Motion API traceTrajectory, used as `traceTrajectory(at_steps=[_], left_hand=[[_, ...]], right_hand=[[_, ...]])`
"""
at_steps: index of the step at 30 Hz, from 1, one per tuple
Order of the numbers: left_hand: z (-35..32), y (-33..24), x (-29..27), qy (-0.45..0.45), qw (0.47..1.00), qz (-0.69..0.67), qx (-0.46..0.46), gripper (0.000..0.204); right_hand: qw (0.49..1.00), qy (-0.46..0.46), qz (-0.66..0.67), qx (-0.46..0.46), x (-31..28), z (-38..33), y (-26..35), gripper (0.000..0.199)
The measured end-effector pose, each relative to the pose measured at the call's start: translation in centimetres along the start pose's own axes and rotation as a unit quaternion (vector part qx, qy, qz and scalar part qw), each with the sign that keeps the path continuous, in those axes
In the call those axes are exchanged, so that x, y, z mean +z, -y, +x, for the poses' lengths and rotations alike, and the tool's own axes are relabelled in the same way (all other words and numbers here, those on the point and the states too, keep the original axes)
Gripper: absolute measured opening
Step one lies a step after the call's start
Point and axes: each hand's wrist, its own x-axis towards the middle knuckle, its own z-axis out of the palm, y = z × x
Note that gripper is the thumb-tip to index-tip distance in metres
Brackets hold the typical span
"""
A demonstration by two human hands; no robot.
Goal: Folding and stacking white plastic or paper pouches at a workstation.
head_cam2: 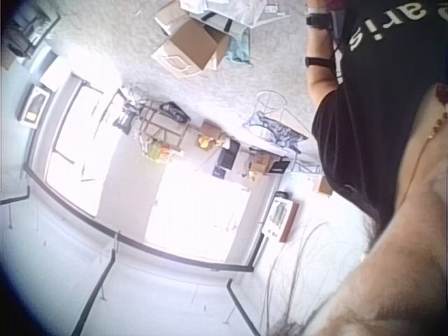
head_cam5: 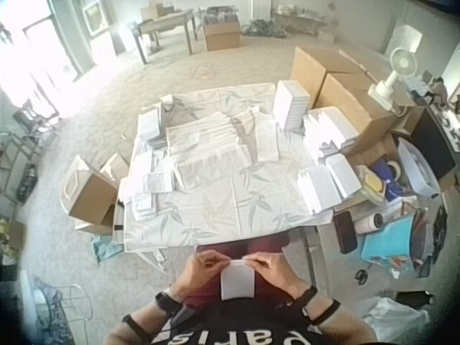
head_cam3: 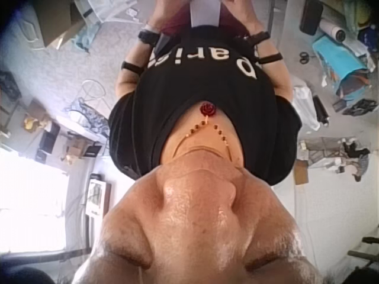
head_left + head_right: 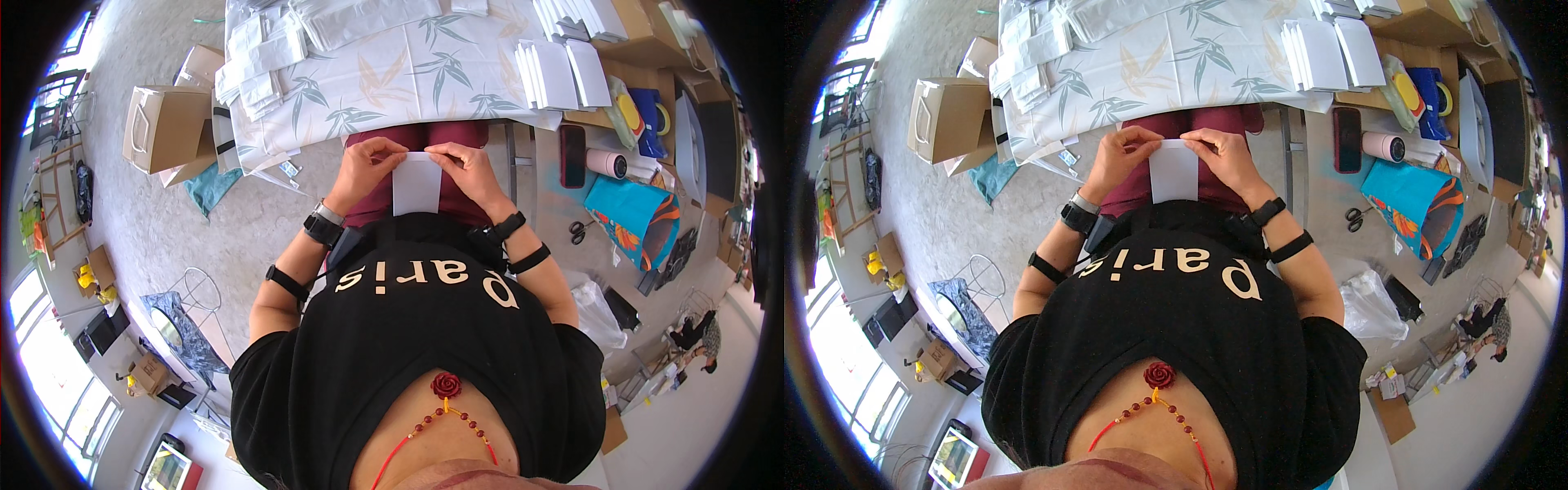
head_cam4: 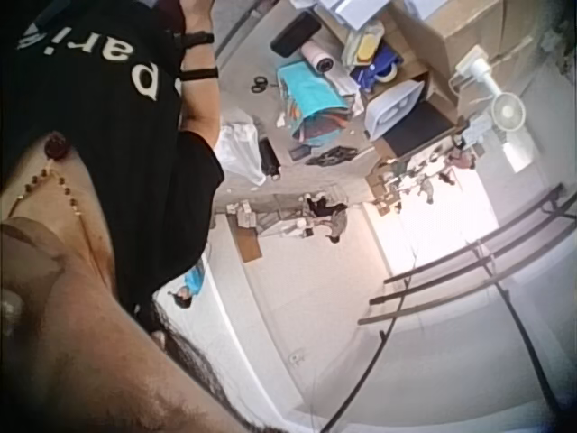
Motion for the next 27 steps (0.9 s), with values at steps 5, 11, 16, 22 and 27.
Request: traceTrajectory(at_steps=[5, 11, 16, 22, 27], left_hand=[[1.0, 1.1, -0.2, 0.024, 0.999, -0.03, -0.037, 0.014], [2.9, 0.5, -1.0, 0.078, 0.996, 0.002, -0.036, 0.012], [3.2, 0.9, -0.7, 0.071, 0.997, 0.012, -0.026, 0.012], [2.8, 0.5, -0.5, 0.058, 0.998, 0.02, -0.013, 0.015], [2.2, 0.1, -0.3, 0.046, 0.998, 0.037, -0.01, 0.017]], right_hand=[[0.999, 0.02, 0.037, 0.03, 0.0, 0.5, -0.2, 0.017], [0.995, 0.068, 0.023, 0.074, -1.0, 1.9, -0.2, 0.015], [0.995, 0.051, 0.021, 0.082, -0.6, 1.8, -0.4, 0.016], [0.996, 0.047, 0.009, 0.072, -0.6, 1.6, -0.3, 0.016], [0.999, 0.043, -0.01, 0.027, -0.7, 1.3, 0.4, 0.016]])
